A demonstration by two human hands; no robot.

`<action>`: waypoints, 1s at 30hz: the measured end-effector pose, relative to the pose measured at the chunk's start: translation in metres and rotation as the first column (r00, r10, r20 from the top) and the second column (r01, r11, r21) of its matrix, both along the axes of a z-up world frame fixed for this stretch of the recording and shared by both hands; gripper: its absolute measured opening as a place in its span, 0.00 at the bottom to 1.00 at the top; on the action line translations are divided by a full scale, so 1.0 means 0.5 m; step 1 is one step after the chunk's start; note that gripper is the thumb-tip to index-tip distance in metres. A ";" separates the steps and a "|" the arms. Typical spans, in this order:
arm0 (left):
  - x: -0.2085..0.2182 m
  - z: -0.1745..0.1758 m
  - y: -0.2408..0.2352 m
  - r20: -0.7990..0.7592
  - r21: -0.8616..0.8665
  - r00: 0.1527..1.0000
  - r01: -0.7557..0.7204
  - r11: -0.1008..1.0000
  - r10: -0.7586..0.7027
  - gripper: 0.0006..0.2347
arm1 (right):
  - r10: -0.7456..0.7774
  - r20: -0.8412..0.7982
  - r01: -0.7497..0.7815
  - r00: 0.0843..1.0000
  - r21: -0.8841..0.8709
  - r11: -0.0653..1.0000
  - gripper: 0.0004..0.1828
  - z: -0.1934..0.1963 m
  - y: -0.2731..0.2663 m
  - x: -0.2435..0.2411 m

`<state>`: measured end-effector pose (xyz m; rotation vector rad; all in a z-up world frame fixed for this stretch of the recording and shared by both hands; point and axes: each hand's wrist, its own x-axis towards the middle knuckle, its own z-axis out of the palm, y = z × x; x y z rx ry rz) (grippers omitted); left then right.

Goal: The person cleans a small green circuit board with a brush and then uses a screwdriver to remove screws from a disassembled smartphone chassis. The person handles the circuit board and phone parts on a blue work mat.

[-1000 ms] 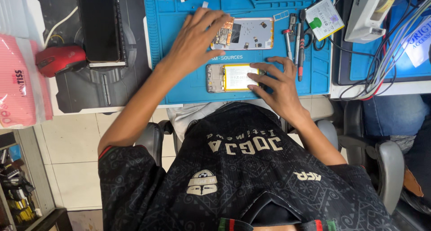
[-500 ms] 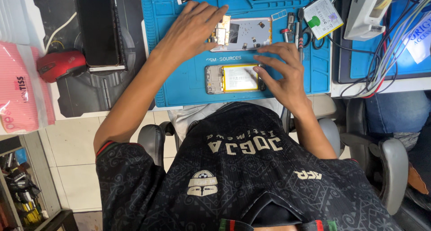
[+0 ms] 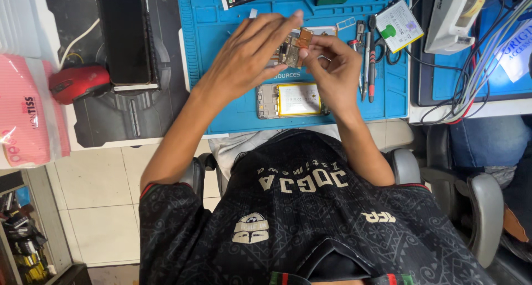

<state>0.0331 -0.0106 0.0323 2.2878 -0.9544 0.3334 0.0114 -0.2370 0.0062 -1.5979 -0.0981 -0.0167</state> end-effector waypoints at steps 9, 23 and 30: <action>-0.088 -0.070 -0.060 -0.592 -0.795 0.513 -0.498 0.346 -0.621 0.22 | 0.079 0.687 0.299 0.722 -0.413 0.861 0.17 0.051 0.061 -0.035; -0.112 -0.099 -0.069 -0.343 -0.880 0.410 -0.455 0.137 -0.845 0.35 | -0.083 0.521 0.378 0.849 -0.490 0.786 0.15 0.050 -0.043 -0.059; -0.120 -0.115 -0.091 -0.431 -0.840 0.389 -0.501 0.206 -0.814 0.35 | -0.203 0.216 0.295 0.955 -0.745 0.598 0.15 -0.033 -0.226 -0.044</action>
